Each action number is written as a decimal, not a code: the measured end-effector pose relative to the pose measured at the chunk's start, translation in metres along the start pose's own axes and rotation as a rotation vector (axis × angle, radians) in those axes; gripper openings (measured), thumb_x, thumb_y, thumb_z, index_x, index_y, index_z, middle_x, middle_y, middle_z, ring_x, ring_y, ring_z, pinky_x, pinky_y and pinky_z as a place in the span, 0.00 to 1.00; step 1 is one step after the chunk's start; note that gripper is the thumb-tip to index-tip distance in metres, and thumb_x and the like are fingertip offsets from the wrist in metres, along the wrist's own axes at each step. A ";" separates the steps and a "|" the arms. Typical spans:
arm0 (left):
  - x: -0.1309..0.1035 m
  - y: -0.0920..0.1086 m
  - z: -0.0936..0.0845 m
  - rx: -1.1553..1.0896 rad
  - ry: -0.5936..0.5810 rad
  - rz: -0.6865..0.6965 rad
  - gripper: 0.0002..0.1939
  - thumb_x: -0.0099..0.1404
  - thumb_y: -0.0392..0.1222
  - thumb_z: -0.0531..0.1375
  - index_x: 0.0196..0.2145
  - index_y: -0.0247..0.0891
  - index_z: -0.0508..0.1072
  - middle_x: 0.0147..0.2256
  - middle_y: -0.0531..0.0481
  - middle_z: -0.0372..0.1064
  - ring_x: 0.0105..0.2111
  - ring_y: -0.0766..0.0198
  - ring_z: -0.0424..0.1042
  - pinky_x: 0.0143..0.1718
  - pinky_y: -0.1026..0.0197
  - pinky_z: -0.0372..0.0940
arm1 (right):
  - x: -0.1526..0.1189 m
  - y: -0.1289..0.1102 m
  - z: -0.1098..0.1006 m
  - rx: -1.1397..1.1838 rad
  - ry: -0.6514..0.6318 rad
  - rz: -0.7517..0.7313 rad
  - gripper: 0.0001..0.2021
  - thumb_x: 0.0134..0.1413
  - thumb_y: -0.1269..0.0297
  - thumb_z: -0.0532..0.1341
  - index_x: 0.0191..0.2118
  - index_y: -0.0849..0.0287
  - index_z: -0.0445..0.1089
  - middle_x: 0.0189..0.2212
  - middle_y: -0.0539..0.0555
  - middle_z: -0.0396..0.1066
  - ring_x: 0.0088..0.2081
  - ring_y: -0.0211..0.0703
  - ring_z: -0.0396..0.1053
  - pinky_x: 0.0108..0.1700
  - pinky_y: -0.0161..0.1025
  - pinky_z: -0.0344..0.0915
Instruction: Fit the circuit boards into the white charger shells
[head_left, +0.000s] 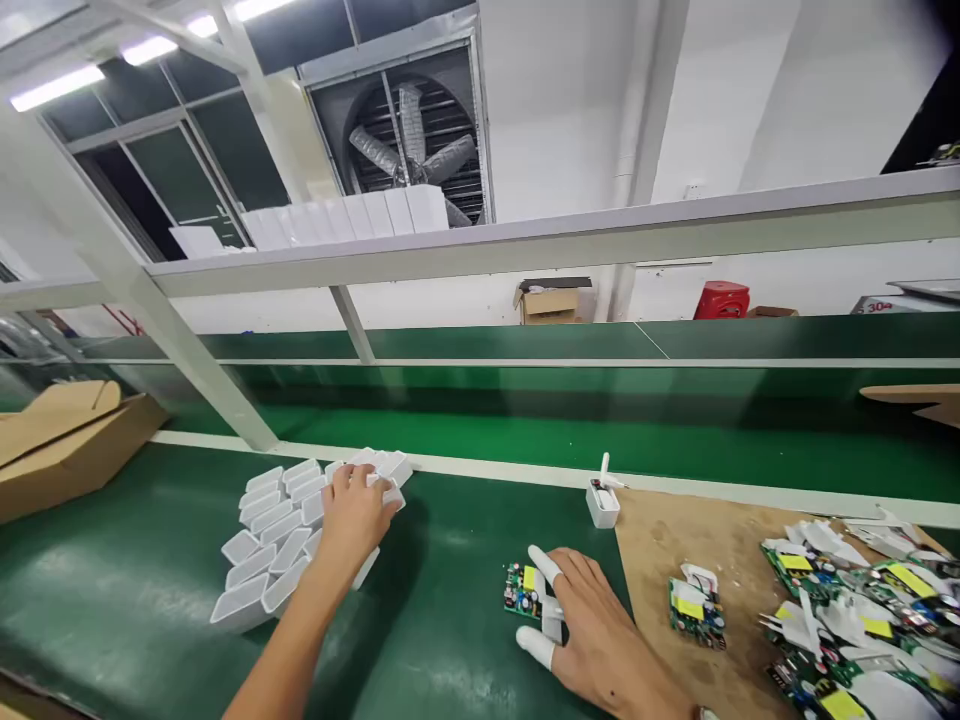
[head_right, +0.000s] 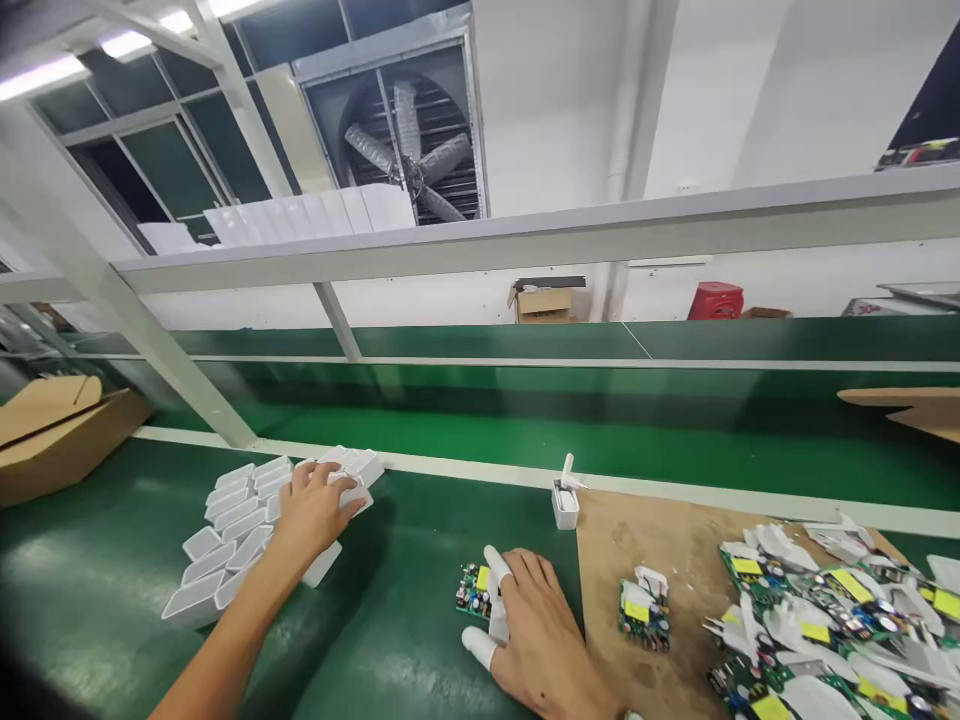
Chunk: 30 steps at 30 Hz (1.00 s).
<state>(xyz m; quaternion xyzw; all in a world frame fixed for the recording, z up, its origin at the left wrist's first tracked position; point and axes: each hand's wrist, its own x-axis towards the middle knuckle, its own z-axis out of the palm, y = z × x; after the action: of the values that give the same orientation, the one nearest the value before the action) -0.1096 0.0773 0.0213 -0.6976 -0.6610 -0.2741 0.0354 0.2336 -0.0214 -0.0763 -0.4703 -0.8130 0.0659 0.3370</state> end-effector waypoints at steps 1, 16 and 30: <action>-0.002 -0.002 0.006 0.004 -0.011 0.006 0.11 0.68 0.41 0.60 0.32 0.39 0.82 0.49 0.32 0.74 0.62 0.27 0.56 0.60 0.23 0.51 | 0.000 0.001 0.000 0.005 -0.042 -0.004 0.33 0.54 0.70 0.67 0.66 0.56 0.65 0.53 0.60 0.74 0.52 0.58 0.73 0.54 0.54 0.75; -0.042 0.070 0.055 -0.604 -0.362 0.300 0.26 0.75 0.30 0.49 0.65 0.45 0.71 0.64 0.42 0.68 0.61 0.56 0.73 0.63 0.54 0.70 | 0.012 0.039 -0.007 -0.055 0.157 0.009 0.23 0.65 0.69 0.58 0.65 0.56 0.63 0.53 0.60 0.74 0.54 0.55 0.75 0.52 0.52 0.78; -0.065 0.082 0.075 -0.830 -0.733 0.118 0.45 0.59 0.41 0.73 0.71 0.52 0.63 0.63 0.41 0.67 0.47 0.53 0.75 0.54 0.50 0.74 | 0.028 0.028 -0.015 0.041 0.276 0.063 0.26 0.67 0.69 0.61 0.68 0.52 0.61 0.57 0.62 0.71 0.61 0.60 0.70 0.58 0.61 0.73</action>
<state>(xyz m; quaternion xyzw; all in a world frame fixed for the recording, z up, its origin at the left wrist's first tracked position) -0.0051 0.0392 -0.0450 -0.7386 -0.4262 -0.2487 -0.4592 0.2534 0.0137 -0.0628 -0.4931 -0.7423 0.0276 0.4528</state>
